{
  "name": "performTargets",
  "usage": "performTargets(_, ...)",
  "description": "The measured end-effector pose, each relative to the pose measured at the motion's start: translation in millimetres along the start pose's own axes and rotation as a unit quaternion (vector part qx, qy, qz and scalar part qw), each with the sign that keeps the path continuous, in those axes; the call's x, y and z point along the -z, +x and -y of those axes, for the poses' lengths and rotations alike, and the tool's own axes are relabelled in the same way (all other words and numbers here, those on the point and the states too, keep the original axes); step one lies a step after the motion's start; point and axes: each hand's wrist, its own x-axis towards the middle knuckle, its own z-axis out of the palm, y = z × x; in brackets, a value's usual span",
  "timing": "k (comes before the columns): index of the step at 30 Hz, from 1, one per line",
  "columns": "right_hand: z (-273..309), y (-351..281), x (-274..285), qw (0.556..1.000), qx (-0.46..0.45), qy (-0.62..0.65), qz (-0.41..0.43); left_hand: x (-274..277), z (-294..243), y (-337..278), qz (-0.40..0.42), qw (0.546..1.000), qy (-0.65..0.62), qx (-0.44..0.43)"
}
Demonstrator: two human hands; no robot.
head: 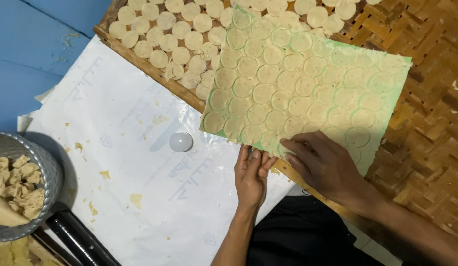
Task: Flattening dough with a rolling pin, cutting out circular shapes using a cutter, and placing them onto a tray.
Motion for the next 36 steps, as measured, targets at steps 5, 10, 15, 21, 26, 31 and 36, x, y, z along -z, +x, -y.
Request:
performTargets(5,0,1,-4,1.000,-0.026,0.008,0.003,3,4,-1,0.011,1.000,-0.014,0.003)
performTargets(10,-6,-2,-2,0.998,-0.059,0.005,0.011,-3,1,-3,0.019,1.000,-0.022,0.003)
performTargets(15,-7,-1,2,0.997,-0.042,-0.027,0.054,-7,-2,-5,0.019,1.000,-0.015,0.005)
performTargets(21,-11,2,2,0.986,-0.118,0.023,0.114,-5,1,-4,0.021,1.000,-0.015,0.002)
performTargets(26,-16,4,5,0.986,-0.090,0.055,0.128,-3,0,-3,0.018,1.000,-0.014,0.003)
performTargets(31,-13,2,5,0.991,-0.077,0.032,0.103,-2,1,-2,0.014,1.000,-0.013,0.005)
performTargets(36,-15,4,11,0.994,0.048,-0.007,0.096,4,4,-2,0.014,1.000,-0.010,0.007)
